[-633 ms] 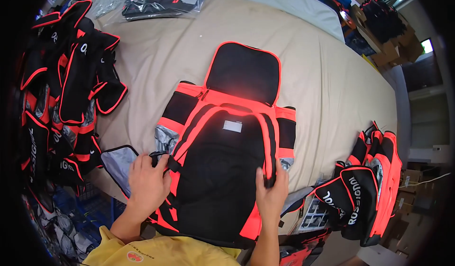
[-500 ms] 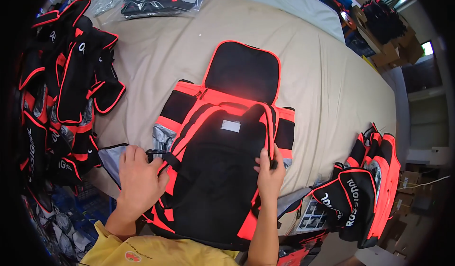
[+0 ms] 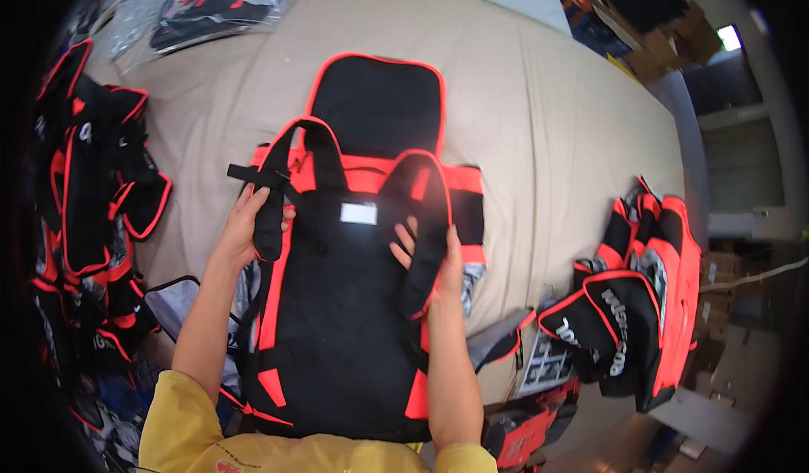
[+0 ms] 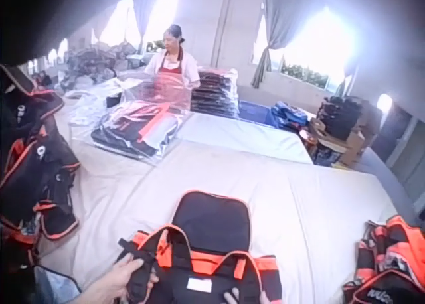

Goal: Checking and folding backpacks at a factory workstation.

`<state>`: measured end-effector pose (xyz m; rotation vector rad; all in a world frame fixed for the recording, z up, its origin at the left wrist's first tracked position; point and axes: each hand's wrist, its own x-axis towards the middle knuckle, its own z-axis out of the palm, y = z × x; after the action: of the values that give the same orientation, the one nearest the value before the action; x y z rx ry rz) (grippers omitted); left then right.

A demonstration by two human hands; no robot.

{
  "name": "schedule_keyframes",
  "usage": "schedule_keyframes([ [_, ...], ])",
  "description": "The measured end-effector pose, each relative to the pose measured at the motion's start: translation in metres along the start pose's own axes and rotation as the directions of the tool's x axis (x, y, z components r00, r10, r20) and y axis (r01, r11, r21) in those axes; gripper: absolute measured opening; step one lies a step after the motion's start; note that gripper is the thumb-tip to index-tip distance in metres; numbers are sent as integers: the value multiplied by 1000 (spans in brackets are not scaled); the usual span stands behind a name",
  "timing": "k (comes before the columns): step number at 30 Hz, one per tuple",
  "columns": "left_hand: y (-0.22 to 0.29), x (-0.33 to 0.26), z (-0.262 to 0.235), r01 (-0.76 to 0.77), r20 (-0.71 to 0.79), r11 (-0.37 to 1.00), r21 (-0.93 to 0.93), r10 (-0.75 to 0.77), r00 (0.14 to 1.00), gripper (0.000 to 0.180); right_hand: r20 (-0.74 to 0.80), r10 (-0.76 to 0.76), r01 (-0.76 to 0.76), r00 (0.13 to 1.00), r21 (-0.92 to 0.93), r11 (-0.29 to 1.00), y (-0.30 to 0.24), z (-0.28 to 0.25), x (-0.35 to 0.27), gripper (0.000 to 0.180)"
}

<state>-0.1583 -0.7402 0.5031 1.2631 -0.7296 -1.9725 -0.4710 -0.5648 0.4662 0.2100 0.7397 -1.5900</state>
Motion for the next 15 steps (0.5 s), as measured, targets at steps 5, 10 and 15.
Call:
schedule_keyframes([
  [5,-74,22,-8,92,107,986,-142,-77,991,37,46,-53,52,997,28,998,1,-21,13,75],
  [10,-73,24,-26,91,144,986,-141,-71,987,44,104,-20,14,994,58,998,11,-31,24,77],
  [15,-81,28,-10,162,255,959,-231,-101,962,49,177,-30,0,984,168,986,-4,-56,16,78],
])
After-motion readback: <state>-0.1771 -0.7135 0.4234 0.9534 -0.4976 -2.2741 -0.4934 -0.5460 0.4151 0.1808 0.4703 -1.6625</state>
